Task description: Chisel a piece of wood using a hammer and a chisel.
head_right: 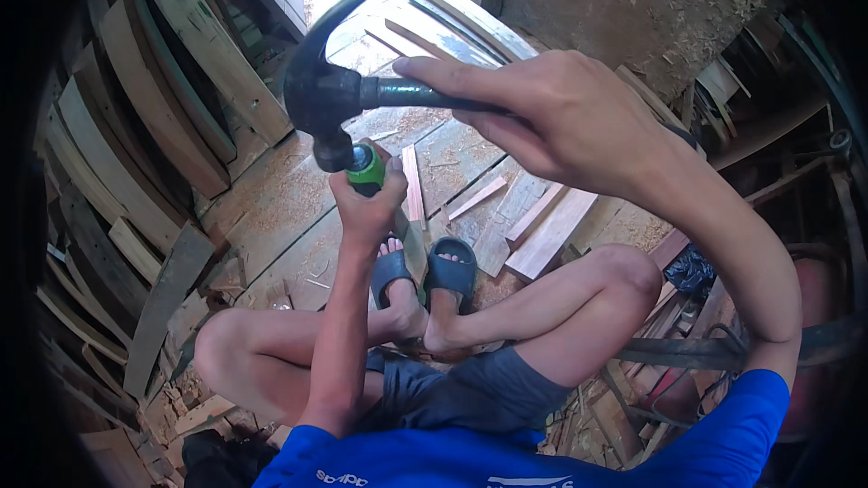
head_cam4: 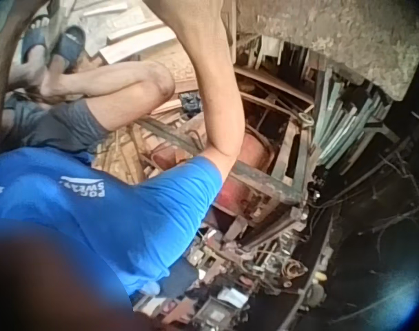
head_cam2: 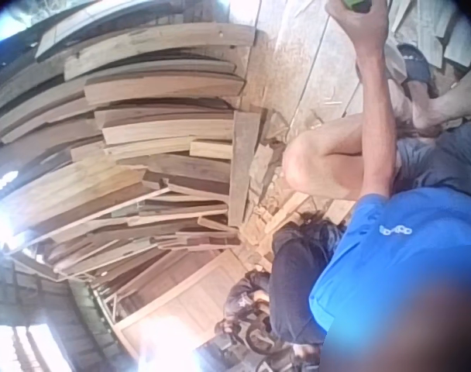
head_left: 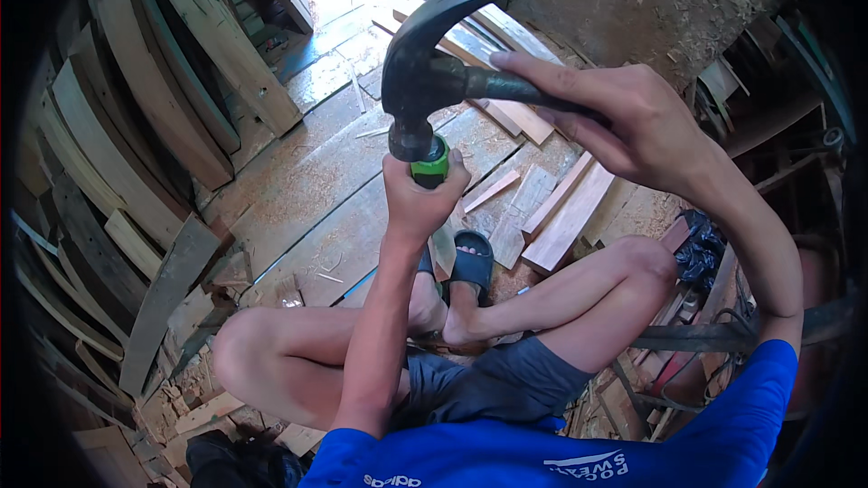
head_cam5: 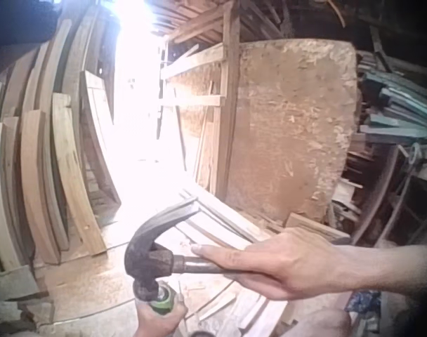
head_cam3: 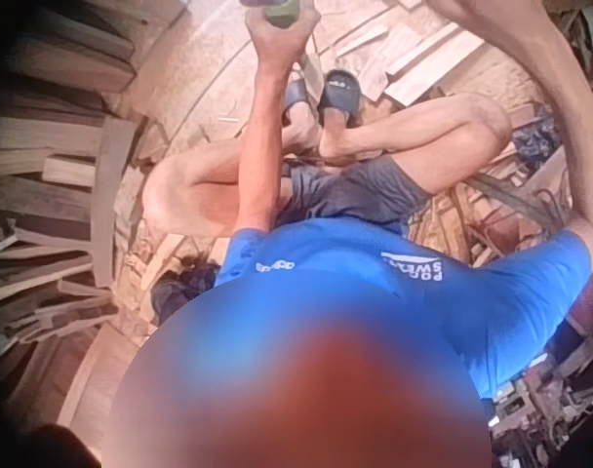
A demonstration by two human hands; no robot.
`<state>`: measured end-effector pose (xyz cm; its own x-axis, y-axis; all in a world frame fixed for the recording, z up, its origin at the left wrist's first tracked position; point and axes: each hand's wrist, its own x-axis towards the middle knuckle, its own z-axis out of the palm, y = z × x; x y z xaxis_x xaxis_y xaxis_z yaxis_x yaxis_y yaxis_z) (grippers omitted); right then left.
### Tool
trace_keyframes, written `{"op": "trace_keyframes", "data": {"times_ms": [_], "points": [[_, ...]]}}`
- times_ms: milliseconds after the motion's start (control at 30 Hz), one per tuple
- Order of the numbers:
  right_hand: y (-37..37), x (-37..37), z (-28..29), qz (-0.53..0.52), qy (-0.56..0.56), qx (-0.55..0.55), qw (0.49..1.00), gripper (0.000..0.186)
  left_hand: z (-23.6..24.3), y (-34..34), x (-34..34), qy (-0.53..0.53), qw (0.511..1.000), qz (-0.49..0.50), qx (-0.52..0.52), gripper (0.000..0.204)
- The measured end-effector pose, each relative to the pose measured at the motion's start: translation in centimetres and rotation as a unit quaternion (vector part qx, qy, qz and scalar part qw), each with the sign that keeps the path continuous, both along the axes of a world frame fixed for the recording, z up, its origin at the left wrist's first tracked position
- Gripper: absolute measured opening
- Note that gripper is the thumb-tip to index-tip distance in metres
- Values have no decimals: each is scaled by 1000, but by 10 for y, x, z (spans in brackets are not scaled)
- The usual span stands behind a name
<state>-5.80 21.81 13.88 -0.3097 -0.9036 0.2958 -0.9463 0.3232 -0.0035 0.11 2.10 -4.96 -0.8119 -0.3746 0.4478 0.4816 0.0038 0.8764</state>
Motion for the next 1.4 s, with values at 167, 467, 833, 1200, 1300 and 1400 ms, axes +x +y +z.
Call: {"op": "trace_keyframes", "data": {"times_ms": [167,467,833,1200,1300,1400], "points": [[-6,2,5,17,2,-198,980,31,0,1,-1,8,999,10,-32,16],[5,1,-3,16,-49,-183,982,49,-2,2,-4,-29,1000,-1,5,19],[7,4,2,2,-63,-241,969,31,-14,-3,-9,-16,999,-20,-39,12],[5,2,7,3,-65,-277,959,21,-18,-6,-8,-20,999,-29,-15,15],[-3,10,-1,-35,-5,-21,999,37,-17,-5,-9,-41,998,-15,43,18],[-6,13,-2,-8,-32,-119,992,44,-15,-5,-8,-24,999,-27,26,16]]}}
